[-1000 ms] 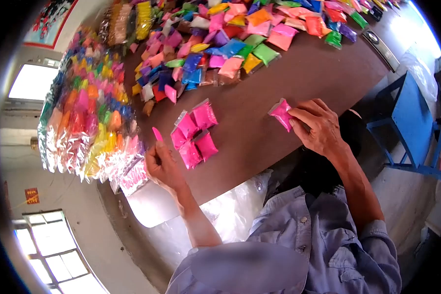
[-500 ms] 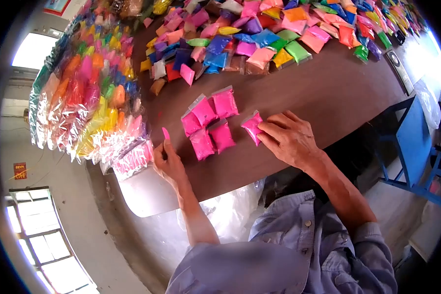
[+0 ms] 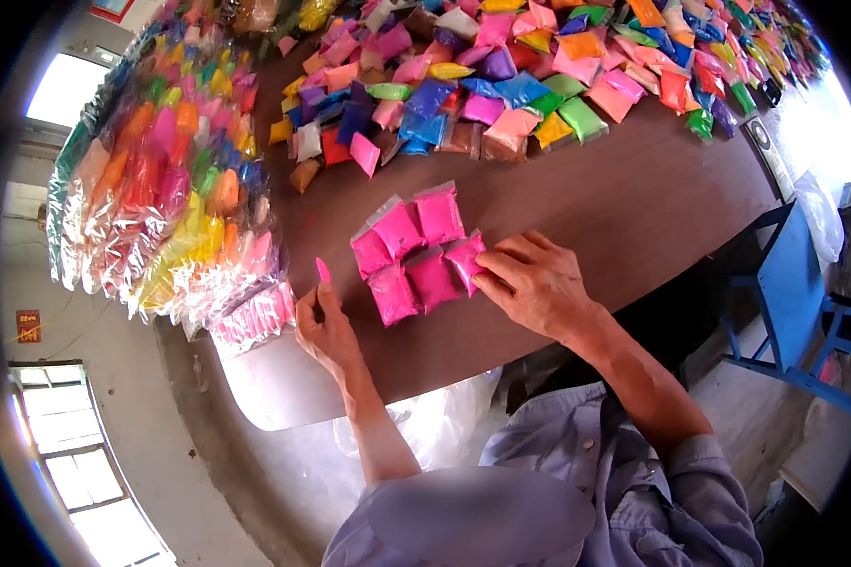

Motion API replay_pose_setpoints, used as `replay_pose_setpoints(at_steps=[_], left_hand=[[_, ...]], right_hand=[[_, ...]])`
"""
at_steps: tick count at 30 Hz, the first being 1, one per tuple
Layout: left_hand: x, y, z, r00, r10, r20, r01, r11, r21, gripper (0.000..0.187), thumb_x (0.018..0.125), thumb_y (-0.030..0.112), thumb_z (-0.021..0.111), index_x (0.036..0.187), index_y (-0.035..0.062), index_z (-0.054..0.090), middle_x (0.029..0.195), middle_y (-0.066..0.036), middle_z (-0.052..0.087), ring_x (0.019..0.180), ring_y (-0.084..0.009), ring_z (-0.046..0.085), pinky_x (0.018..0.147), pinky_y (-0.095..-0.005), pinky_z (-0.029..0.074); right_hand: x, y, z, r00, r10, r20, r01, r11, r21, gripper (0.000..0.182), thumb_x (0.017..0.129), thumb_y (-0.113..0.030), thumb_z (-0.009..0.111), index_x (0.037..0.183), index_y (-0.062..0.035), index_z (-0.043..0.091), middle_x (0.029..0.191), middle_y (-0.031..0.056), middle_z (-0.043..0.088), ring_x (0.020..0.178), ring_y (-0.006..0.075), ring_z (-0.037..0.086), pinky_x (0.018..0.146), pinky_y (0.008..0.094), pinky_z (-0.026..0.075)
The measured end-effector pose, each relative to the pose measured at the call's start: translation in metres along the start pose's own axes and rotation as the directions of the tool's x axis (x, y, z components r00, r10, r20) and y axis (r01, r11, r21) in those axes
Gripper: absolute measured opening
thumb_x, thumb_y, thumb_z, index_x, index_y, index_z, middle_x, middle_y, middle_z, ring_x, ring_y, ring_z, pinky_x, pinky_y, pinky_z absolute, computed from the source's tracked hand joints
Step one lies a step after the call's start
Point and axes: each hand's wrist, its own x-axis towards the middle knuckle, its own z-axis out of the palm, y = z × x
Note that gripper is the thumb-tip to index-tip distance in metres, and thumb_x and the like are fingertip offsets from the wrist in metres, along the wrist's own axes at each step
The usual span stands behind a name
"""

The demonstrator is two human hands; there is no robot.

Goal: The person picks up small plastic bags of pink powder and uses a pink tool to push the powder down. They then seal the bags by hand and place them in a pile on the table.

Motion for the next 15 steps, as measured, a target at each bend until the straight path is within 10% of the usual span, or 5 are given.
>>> replay_pose_setpoints(at_steps=[7,15], left_hand=[[0.011,-0.043,0.002,0.973,0.229,-0.015,-0.229,0.973,0.015,0.024,0.104,0.028,0.068,0.098,0.0047,0.069,0.076,0.004,0.054,0.066,-0.0062,0.045,0.056,-0.0234,0.035],[0.008,-0.01,-0.006,0.993,-0.103,0.065,0.105,0.994,-0.038,0.024,0.104,0.026,0.067,0.104,0.0023,0.072,0.079,-0.007,0.065,0.065,-0.0143,0.054,0.058,-0.0295,0.046]], right_hand=[[-0.003,0.002,-0.006,1.0,-0.023,-0.005,0.023,1.0,0.009,0.015,0.087,-0.02,0.079,0.098,-0.0116,0.074,0.089,0.003,0.068,0.083,0.0248,0.067,0.073,0.0373,0.057],[-0.009,0.004,-0.023,0.987,0.155,0.039,-0.159,0.978,0.132,0.016,0.091,-0.019,0.078,0.104,-0.0109,0.075,0.099,0.0069,0.076,0.088,0.0286,0.072,0.077,0.039,0.061]])
